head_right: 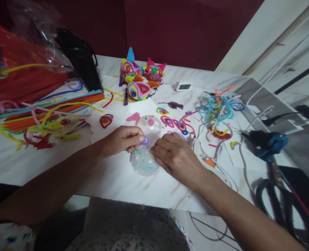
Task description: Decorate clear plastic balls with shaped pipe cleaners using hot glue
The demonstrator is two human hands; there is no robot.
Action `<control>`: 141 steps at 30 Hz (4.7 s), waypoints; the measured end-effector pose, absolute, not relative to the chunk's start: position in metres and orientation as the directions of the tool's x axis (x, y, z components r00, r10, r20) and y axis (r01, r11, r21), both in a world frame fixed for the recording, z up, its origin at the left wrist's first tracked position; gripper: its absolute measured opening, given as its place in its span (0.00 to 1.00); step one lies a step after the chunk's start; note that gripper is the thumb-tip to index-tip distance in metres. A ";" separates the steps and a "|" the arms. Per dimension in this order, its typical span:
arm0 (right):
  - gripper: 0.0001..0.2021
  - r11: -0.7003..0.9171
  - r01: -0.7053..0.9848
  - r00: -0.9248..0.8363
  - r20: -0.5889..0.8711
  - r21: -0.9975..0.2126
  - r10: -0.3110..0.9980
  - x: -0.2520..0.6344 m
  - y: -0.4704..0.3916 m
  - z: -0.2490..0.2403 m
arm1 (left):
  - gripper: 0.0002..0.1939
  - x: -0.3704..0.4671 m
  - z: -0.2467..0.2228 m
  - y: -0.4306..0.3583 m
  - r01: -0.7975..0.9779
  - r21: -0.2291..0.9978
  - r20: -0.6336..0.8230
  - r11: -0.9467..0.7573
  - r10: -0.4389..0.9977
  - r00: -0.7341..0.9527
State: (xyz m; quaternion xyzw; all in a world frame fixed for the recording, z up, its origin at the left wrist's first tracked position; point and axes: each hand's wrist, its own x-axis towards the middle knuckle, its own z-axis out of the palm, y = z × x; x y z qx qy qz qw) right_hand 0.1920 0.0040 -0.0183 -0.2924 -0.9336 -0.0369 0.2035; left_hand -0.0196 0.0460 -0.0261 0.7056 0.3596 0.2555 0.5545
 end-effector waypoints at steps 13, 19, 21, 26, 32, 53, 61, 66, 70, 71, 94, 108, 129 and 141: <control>0.06 0.805 0.557 -0.807 0.364 0.204 0.465 0.186 -0.001 -0.016 | 0.12 -0.019 -0.024 0.045 0.205 0.971 -0.028 -0.125 0.789 0.614; 0.08 0.789 0.516 -0.845 0.346 0.334 0.407 0.184 -0.006 -0.012 | 0.12 -0.019 -0.021 0.044 0.190 0.974 -0.018 -0.122 0.796 0.606; 0.08 0.788 0.523 -0.841 0.349 0.325 0.414 0.184 -0.007 -0.011 | 0.12 -0.019 -0.021 0.044 0.191 0.974 -0.020 -0.121 0.795 0.606; 0.08 0.795 0.553 -0.810 0.384 0.249 0.444 0.186 -0.007 -0.011 | 0.12 -0.019 -0.022 0.044 0.204 0.971 -0.025 -0.125 0.793 0.608; 0.07 0.797 0.603 -0.701 0.476 -0.002 0.532 0.195 -0.007 -0.018 | 0.12 -0.019 -0.024 0.043 0.207 0.969 -0.027 -0.132 0.781 0.624; 0.17 -0.022 0.447 -0.235 -0.141 -0.894 0.962 0.179 -0.004 -0.008 | 0.12 -0.015 -0.021 0.031 0.358 0.901 -0.048 -0.243 0.766 0.641; 0.18 -0.120 0.422 -0.228 -0.233 -0.899 0.945 0.178 0.002 -0.015 | 0.12 -0.013 -0.023 0.032 0.449 0.831 0.033 -0.328 0.835 0.549; 0.17 -0.117 0.421 -0.238 -0.234 -0.899 0.943 0.178 0.005 -0.017 | 0.04 -0.012 -0.025 0.031 0.392 0.875 0.022 -0.283 0.834 0.551; 0.16 -0.111 0.436 -0.243 -0.236 -0.893 0.941 0.178 0.006 -0.018 | 0.06 -0.014 -0.023 0.030 0.403 0.860 0.032 -0.313 0.821 0.569; 0.16 -0.109 0.436 -0.249 -0.236 -0.894 0.940 0.178 0.007 -0.018 | 0.07 -0.014 -0.022 0.030 0.409 0.856 0.032 -0.318 0.820 0.571; 0.11 0.022 0.626 -0.139 -0.084 -0.779 0.987 0.177 0.003 -0.025 | 0.08 -0.012 -0.025 0.028 0.448 0.820 0.047 -0.355 0.823 0.566; 0.08 0.315 0.644 -0.268 0.179 -0.697 0.946 0.181 -0.017 -0.027 | 0.08 -0.010 -0.027 0.025 0.459 0.839 -0.008 -0.291 0.838 0.546; 0.08 0.370 0.739 -0.314 0.198 -0.564 0.929 0.176 -0.018 -0.024 | 0.06 -0.006 -0.026 0.019 0.555 0.725 0.113 -0.408 0.865 0.489; 0.08 0.368 0.751 -0.326 0.177 -0.549 0.929 0.176 -0.018 -0.021 | 0.09 -0.003 -0.028 0.016 0.472 0.600 0.375 -0.646 0.748 0.547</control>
